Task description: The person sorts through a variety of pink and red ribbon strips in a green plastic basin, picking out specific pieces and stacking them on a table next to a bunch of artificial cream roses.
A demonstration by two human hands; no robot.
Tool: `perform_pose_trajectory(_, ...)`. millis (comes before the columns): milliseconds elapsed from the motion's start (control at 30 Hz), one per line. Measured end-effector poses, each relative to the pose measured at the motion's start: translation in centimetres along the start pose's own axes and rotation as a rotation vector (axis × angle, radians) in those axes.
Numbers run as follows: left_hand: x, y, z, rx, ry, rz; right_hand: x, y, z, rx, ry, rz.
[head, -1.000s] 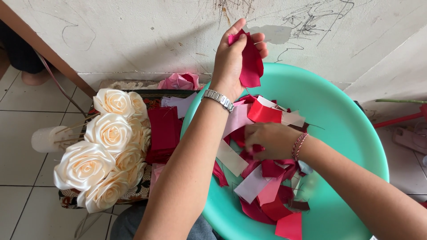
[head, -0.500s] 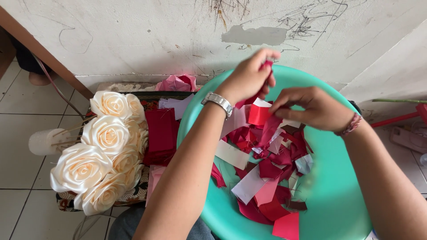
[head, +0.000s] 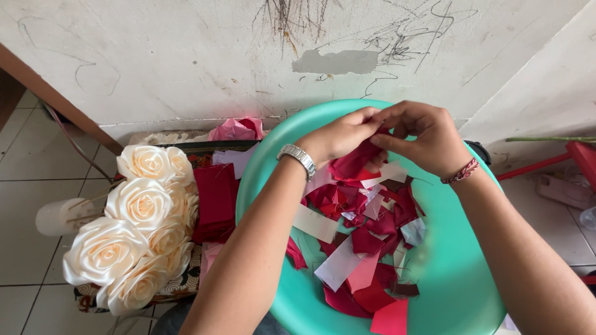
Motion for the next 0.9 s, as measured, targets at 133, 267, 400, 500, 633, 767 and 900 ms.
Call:
perform_pose_trajectory(133, -2.1, 0.3, -0.7, 0.020, -0.014, 0.237, 0.1, 0.3, -0.2, 0.064, 0.028, -0.027)
perform_pose_trajectory(267, -2.3, -0.6, -0.8, -0.054, -0.062, 0.364, -0.5, 0.5, 0.1, 0.209, 0.066, 0.129)
perform_pose_trajectory(400, -1.4, 0.5, -0.4, 0.116, -0.056, 0.377, 2.3, 1.7, -0.8, 0.260, -0.038, 0.100)
perform_pose_trajectory(500, -3.4, 3.2, -2.7, 0.277, -0.192, 0.392, 2.5, 1.5, -1.1, 0.149, -0.169, 0.151)
perform_pose_trajectory(633, -2.0, 5.6, -2.9, 0.390, -0.264, 0.629, 3.6, -2.2, 0.3, -0.505, -0.350, 0.608)
perform_pose_trajectory(767, -1.5, 8.3, -2.0, 0.626, -0.331, 0.850, 3.6, -4.7, 3.4, -0.917, -0.718, 1.097)
perform_pose_trajectory(900, -0.5, 9.6, -0.5, 0.754, -0.378, 1.077, 3.3, -6.4, 3.7, -0.991, -0.748, 1.162)
Point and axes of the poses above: each hand's wrist, its own z-axis away from the middle knuckle, its own y-axis out of the back of the hand, x = y × z, the point moved 5 cm from there along -z, towards the middle knuckle, and after that the axes turned 11 degrees about -y, right-handed, at the moved point
